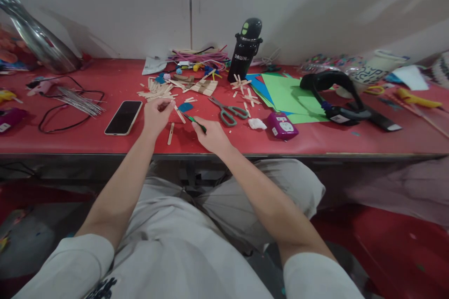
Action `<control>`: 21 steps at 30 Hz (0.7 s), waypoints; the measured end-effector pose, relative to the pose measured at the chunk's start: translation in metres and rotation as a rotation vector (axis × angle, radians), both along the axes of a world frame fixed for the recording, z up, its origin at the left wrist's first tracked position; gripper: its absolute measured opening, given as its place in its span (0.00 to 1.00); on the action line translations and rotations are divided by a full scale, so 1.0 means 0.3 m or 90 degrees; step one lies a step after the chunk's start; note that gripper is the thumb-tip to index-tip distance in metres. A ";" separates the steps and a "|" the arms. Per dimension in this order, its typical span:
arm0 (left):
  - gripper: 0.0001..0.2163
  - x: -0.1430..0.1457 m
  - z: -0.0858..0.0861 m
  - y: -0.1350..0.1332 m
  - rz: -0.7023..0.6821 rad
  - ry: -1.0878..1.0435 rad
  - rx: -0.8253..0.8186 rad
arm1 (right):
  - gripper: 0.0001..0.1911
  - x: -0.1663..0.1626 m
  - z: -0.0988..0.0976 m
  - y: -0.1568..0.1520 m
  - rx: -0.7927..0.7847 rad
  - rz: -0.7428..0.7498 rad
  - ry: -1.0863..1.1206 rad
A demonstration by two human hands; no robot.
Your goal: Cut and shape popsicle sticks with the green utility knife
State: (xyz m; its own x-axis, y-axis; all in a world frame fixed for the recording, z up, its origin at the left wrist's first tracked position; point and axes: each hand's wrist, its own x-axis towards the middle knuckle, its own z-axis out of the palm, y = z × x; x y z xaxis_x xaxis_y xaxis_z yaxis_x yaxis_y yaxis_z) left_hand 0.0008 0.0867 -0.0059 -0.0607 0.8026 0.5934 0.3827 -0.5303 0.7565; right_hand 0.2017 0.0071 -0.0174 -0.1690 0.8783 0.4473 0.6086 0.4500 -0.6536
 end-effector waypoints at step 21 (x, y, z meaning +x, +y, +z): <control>0.04 -0.006 -0.019 0.030 0.000 -0.046 -0.053 | 0.19 0.001 0.009 0.017 -0.010 0.029 -0.060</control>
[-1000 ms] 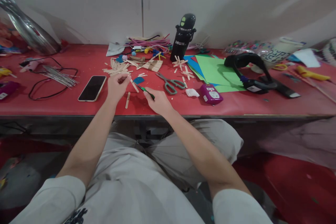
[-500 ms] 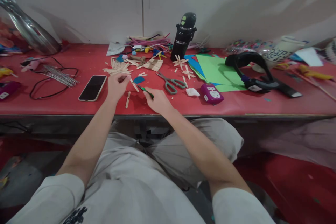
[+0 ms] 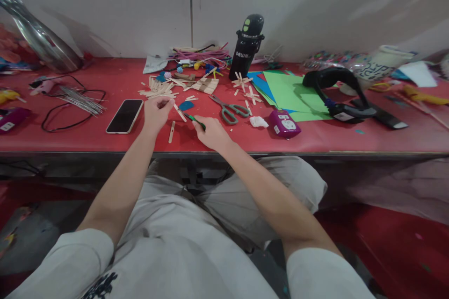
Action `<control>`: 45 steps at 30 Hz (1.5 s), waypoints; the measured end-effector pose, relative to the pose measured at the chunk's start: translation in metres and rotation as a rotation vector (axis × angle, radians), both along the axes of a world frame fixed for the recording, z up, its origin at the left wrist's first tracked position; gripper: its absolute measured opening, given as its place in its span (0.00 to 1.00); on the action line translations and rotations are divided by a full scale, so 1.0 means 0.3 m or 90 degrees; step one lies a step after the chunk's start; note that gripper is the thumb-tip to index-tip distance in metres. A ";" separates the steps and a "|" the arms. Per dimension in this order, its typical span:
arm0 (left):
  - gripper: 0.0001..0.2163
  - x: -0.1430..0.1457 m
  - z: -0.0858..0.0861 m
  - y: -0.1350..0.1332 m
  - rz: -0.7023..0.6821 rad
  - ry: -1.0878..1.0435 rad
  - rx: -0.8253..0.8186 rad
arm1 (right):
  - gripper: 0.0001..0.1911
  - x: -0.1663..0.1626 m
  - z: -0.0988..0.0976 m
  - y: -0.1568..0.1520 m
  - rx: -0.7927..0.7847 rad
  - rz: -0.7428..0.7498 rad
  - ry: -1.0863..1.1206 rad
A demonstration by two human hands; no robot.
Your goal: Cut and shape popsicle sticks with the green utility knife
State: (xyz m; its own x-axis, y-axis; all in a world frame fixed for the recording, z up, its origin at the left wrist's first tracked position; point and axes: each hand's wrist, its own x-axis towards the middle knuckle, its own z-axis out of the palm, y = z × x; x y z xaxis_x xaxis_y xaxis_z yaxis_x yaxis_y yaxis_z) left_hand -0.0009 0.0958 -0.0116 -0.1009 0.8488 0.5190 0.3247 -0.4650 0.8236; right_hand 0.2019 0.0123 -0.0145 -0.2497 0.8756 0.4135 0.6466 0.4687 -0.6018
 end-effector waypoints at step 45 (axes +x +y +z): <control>0.04 -0.003 0.025 -0.046 -0.015 0.031 0.017 | 0.21 0.000 -0.009 -0.018 -0.006 -0.029 0.083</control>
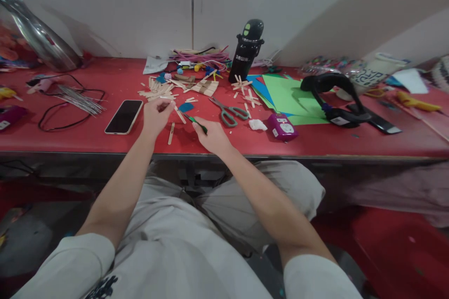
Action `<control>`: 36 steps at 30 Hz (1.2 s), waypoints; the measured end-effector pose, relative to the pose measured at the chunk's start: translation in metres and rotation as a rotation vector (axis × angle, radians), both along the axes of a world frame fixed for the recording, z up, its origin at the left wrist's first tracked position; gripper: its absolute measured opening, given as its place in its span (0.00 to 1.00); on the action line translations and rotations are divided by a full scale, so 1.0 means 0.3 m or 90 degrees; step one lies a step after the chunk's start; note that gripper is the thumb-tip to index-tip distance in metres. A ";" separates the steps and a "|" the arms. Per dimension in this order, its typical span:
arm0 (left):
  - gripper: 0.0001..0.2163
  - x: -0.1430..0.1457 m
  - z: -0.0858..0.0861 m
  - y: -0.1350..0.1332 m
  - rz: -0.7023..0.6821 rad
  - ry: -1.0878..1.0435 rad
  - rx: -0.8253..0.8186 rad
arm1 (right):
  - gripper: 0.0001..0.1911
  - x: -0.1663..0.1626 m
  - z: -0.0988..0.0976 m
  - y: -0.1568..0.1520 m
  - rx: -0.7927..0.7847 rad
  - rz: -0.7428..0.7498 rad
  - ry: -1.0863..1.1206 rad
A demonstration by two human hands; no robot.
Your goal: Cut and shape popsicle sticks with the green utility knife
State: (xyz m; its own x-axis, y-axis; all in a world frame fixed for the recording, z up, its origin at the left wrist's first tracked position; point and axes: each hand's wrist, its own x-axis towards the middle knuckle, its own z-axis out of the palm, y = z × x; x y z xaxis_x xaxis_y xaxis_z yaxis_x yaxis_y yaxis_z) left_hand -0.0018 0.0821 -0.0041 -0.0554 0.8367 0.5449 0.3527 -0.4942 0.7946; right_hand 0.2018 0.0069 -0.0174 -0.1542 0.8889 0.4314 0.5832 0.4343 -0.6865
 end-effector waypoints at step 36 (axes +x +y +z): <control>0.04 -0.005 -0.016 0.013 0.007 -0.021 -0.006 | 0.22 0.001 -0.004 0.003 0.003 0.000 0.005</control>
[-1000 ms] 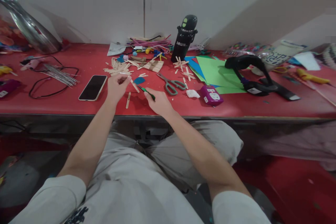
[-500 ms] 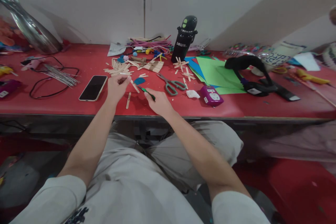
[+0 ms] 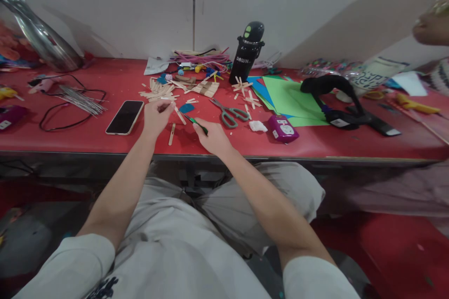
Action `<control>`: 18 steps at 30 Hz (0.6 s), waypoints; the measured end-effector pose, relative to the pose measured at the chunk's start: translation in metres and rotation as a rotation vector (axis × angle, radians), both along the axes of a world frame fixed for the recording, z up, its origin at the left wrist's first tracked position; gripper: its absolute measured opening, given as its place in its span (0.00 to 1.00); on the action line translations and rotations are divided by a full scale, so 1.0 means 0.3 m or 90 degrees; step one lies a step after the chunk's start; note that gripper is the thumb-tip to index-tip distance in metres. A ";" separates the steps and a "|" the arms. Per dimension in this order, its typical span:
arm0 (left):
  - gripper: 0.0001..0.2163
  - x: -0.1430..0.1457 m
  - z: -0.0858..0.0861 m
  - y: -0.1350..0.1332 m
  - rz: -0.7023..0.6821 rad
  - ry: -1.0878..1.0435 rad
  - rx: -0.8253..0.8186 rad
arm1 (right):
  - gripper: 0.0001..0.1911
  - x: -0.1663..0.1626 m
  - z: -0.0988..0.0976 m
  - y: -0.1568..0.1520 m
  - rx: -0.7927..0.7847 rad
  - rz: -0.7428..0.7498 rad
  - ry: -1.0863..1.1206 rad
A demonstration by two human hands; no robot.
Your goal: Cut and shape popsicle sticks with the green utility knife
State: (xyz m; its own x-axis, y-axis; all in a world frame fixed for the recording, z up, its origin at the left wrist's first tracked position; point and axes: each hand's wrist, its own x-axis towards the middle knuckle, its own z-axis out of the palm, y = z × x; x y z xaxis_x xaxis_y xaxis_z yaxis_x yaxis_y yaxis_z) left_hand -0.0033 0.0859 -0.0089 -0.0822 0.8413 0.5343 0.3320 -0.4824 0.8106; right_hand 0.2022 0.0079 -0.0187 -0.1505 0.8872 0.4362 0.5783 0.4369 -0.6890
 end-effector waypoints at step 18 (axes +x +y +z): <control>0.05 0.003 0.000 0.000 -0.012 0.001 0.019 | 0.21 -0.002 0.004 0.001 0.002 0.006 -0.010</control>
